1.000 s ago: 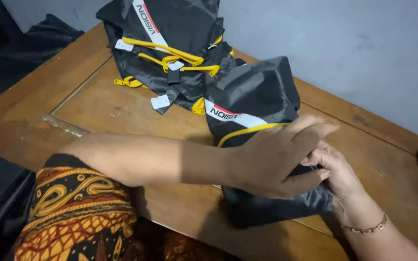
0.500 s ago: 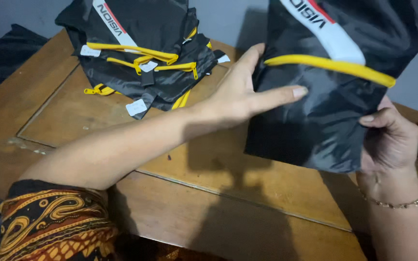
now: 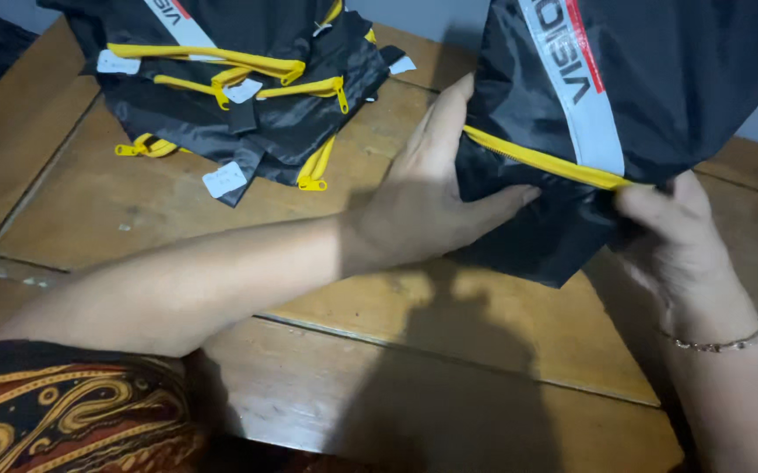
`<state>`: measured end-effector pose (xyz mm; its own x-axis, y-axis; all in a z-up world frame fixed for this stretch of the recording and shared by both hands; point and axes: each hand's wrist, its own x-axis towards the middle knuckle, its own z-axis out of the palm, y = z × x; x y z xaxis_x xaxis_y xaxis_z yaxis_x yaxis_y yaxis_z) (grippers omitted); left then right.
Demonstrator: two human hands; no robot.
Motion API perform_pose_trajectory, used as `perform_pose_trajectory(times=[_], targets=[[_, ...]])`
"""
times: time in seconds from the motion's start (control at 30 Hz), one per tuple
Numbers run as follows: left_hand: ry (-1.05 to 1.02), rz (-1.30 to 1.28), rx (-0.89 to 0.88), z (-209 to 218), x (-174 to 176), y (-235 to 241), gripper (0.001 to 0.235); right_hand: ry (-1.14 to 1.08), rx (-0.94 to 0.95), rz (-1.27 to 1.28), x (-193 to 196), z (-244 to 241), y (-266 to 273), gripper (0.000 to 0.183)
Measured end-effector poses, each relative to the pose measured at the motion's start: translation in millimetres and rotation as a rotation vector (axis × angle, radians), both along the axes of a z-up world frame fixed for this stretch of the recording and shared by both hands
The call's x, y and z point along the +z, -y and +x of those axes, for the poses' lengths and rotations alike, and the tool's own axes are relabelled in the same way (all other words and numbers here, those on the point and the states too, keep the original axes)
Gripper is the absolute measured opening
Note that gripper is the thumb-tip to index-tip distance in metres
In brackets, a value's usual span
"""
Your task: The person folds a black drawstring bag on a wooden table. They smooth the fabric, fold it into a compact shape, and then pull the yellow drawstrings to cinch the bag closed.
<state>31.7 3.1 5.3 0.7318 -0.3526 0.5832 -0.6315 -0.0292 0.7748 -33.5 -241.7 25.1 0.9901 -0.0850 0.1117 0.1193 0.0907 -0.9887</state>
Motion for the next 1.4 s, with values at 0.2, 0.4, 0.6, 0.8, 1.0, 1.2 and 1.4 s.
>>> perform_pose_trajectory(times=[0.2,0.4,0.6,0.8,1.0,1.2,1.4], targets=[[-0.014,-0.020,0.082,0.4,-11.1,6.5,0.086,0.076,-0.141,-0.221,-13.3,4.9,-6.7,0.060],[-0.152,-0.024,0.028,-1.7,-0.6,1.2,0.098,0.146,-0.124,-0.248,-16.9,7.1,-6.1,0.053],[-0.335,-0.204,-0.282,11.5,1.8,1.4,0.074,0.111,-0.159,-0.195,-20.3,11.1,-0.1,0.051],[-0.185,-0.098,-0.189,15.3,12.3,-2.8,0.044,0.098,-0.170,-0.110,-4.7,7.5,-10.1,0.066],[0.210,-0.052,-0.032,12.8,13.1,-5.2,0.024,0.203,-0.103,-0.181,-10.0,7.0,-4.7,0.054],[0.230,-0.085,-0.063,9.6,-9.2,1.4,0.022,0.289,-0.100,-0.196,-14.1,11.2,-3.7,0.079],[0.208,-0.019,-0.013,17.9,-35.1,7.0,0.044,0.418,-0.091,-0.319,-12.0,14.5,-11.9,0.076]])
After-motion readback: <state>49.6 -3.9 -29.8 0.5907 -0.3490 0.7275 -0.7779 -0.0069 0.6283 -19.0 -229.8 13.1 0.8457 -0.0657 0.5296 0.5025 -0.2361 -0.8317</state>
